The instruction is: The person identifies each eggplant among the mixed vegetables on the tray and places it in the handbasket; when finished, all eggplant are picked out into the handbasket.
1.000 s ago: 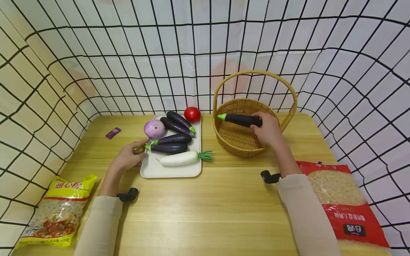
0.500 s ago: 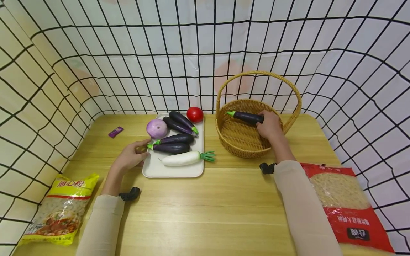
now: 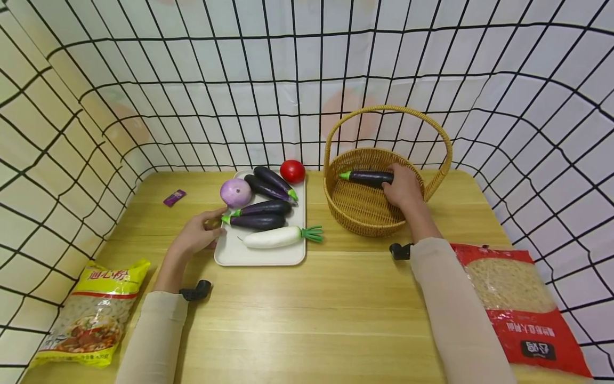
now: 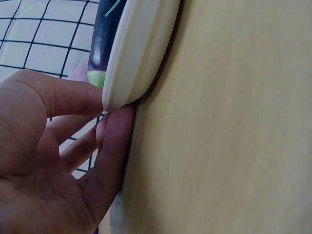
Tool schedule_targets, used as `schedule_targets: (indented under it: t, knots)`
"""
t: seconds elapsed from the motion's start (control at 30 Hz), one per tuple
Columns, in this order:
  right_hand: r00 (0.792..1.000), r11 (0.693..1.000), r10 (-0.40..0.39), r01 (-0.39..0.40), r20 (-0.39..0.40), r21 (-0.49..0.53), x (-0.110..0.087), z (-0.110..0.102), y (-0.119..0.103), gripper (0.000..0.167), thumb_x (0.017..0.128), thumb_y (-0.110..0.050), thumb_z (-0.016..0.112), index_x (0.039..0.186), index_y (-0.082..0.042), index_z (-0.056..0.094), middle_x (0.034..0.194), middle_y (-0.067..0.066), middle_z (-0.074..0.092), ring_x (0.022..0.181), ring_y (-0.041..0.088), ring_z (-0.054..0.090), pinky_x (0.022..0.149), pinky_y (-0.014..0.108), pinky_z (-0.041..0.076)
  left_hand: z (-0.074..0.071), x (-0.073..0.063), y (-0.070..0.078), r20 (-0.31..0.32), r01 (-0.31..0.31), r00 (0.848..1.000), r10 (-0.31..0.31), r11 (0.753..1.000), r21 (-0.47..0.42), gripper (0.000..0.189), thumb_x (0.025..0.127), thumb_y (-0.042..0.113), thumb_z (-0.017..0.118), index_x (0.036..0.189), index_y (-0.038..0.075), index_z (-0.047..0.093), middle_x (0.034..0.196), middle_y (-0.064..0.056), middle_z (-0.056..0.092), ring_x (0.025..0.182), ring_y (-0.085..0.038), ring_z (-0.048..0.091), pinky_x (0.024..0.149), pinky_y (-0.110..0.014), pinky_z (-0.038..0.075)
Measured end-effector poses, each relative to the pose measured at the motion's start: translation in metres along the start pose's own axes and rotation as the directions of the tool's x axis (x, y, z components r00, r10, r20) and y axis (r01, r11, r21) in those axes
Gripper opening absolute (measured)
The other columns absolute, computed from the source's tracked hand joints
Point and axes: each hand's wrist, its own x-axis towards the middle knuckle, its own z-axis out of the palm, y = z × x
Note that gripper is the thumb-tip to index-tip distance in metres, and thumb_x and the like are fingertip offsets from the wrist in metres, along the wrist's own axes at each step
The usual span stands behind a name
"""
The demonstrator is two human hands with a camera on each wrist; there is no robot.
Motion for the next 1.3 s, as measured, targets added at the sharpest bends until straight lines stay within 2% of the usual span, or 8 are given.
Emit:
schedule_targets:
  t: [0.3, 0.5, 0.67, 0.83, 1.03, 1.3]
  knots:
    - [0.998, 0.999, -0.025, 0.027, -0.059, 0.045, -0.018, -0.006, -0.007, 0.059, 0.102, -0.029, 0.062, 0.150, 0.001, 0.044, 0.153, 0.030, 0.044, 0.142, 0.052, 0.036, 0.114, 0.068, 0.034, 0.000, 0.000, 0.000, -0.003, -0.003, 1.000, 0.003, 1.000, -0.016, 0.066, 0.096, 0.014, 0.066, 0.157, 0.022, 0.045, 0.149, -0.018, 0.050, 0.100, -0.031, 0.061, 0.069, -0.032, 0.063]
    - [0.992, 0.989, -0.085, 0.095, -0.094, 0.112, -0.039, -0.011, -0.020, 0.059, 0.101, -0.035, 0.064, 0.146, 0.001, 0.049, 0.143, 0.030, 0.053, 0.131, 0.048, 0.049, 0.106, 0.065, 0.042, 0.000, 0.000, -0.002, -0.013, 0.003, 1.000, -0.003, 1.000, 0.008, 0.066, 0.095, 0.015, 0.068, 0.157, 0.024, 0.046, 0.132, -0.023, 0.056, 0.087, -0.027, 0.060, 0.067, -0.031, 0.061]
    - [0.987, 0.972, -0.127, 0.143, -0.095, 0.186, -0.059, -0.011, -0.036, 0.054, 0.099, -0.032, 0.068, 0.142, -0.002, 0.054, 0.138, 0.026, 0.059, 0.126, 0.044, 0.057, 0.102, 0.060, 0.049, 0.000, 0.001, -0.002, -0.002, 0.010, 1.000, -0.010, 1.000, -0.010, 0.067, 0.095, 0.013, 0.068, 0.157, 0.024, 0.045, 0.135, -0.022, 0.054, 0.089, -0.027, 0.060, 0.068, -0.032, 0.062]
    - [0.976, 0.945, -0.188, 0.210, -0.109, 0.252, -0.072, -0.002, -0.058, 0.049, 0.097, -0.027, 0.073, 0.138, -0.005, 0.059, 0.138, 0.020, 0.061, 0.127, 0.043, 0.059, 0.108, 0.055, 0.049, -0.001, 0.001, -0.001, 0.004, 0.009, 1.000, -0.009, 1.000, -0.026, 0.068, 0.095, 0.012, 0.068, 0.157, 0.023, 0.045, 0.142, -0.023, 0.051, 0.090, -0.027, 0.060, 0.069, -0.032, 0.062]
    - [0.952, 0.899, -0.289, 0.305, -0.098, 0.314, -0.084, 0.014, -0.088, 0.049, 0.096, -0.032, 0.074, 0.138, -0.009, 0.061, 0.134, 0.015, 0.065, 0.125, 0.036, 0.060, 0.108, 0.051, 0.050, -0.001, 0.001, -0.001, 0.006, 0.010, 1.000, -0.009, 1.000, -0.018, 0.067, 0.095, 0.013, 0.067, 0.157, 0.023, 0.045, 0.140, -0.025, 0.053, 0.087, -0.026, 0.061, 0.068, -0.032, 0.062]
    - [0.932, 0.862, -0.360, 0.344, -0.027, 0.372, -0.088, 0.042, -0.125, 0.050, 0.095, -0.034, 0.074, 0.137, -0.010, 0.062, 0.133, 0.011, 0.066, 0.124, 0.035, 0.061, 0.108, 0.048, 0.051, 0.000, -0.001, 0.002, -0.008, 0.011, 1.000, -0.011, 1.000, -0.022, 0.068, 0.094, 0.012, 0.068, 0.157, 0.022, 0.046, 0.134, -0.024, 0.055, 0.088, -0.027, 0.061, 0.067, -0.032, 0.062]
